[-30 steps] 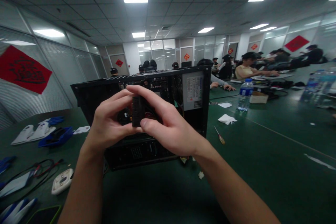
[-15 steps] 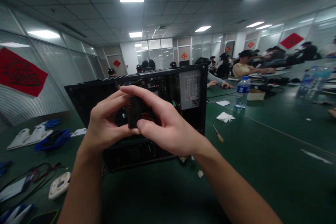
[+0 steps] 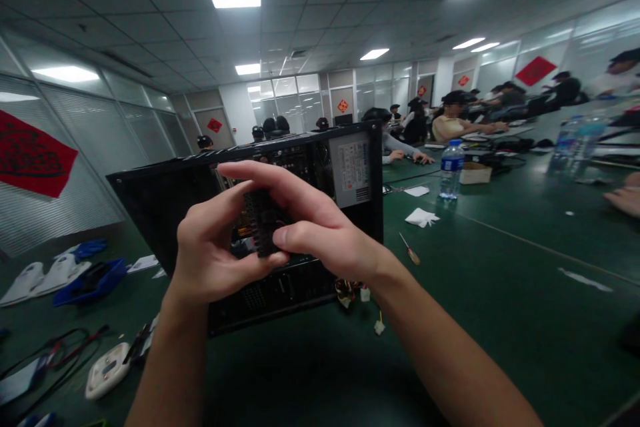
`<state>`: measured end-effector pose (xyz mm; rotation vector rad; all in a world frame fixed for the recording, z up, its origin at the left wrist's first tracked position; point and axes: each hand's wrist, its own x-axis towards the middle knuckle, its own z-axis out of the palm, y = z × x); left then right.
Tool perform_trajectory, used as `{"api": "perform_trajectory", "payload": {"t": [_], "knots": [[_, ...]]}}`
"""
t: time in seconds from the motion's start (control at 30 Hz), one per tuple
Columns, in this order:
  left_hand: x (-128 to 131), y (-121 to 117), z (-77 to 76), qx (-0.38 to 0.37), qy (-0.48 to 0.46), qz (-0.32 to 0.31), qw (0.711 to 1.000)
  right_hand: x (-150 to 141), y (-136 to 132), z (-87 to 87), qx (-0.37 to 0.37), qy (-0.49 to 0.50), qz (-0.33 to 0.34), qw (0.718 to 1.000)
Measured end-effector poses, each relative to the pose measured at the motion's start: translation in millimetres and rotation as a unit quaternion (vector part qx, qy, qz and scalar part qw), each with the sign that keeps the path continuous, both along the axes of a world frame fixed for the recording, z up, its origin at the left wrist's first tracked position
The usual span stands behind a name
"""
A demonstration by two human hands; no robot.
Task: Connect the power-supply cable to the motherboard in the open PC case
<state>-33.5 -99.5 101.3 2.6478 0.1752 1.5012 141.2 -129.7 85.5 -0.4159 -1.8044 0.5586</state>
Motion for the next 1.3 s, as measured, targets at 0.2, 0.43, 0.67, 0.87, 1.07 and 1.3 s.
{"api": "perform_trajectory", "payload": {"t": [0.2, 0.43, 0.67, 0.87, 1.07, 1.3], "knots": [[7, -14, 3.8, 0.055, 0.032, 0.048, 0.997, 11, -2, 3.4, 0.005, 0.007, 0.037, 0.999], [11, -21, 0.6, 0.138, 0.04, 0.078, 0.986, 11, 1, -0.7, 0.001, 0.063, 0.207, 0.976], [16, -25, -1.3, 0.162, 0.031, 0.071, 0.984, 12, -7, 0.6, -0.017, 0.08, 0.335, 0.939], [11, -33, 0.9, 0.159, 0.027, 0.094, 0.982, 5, -9, -1.4, -0.019, 0.085, 0.345, 0.935], [7, -34, 6.1, 0.132, 0.042, 0.106, 0.985, -3, -3, -4.2, -0.026, 0.099, 0.355, 0.929], [4, -34, 7.4, 0.12, 0.055, 0.131, 0.983, -3, -3, -4.6, -0.05, 0.099, 0.347, 0.931]]}}
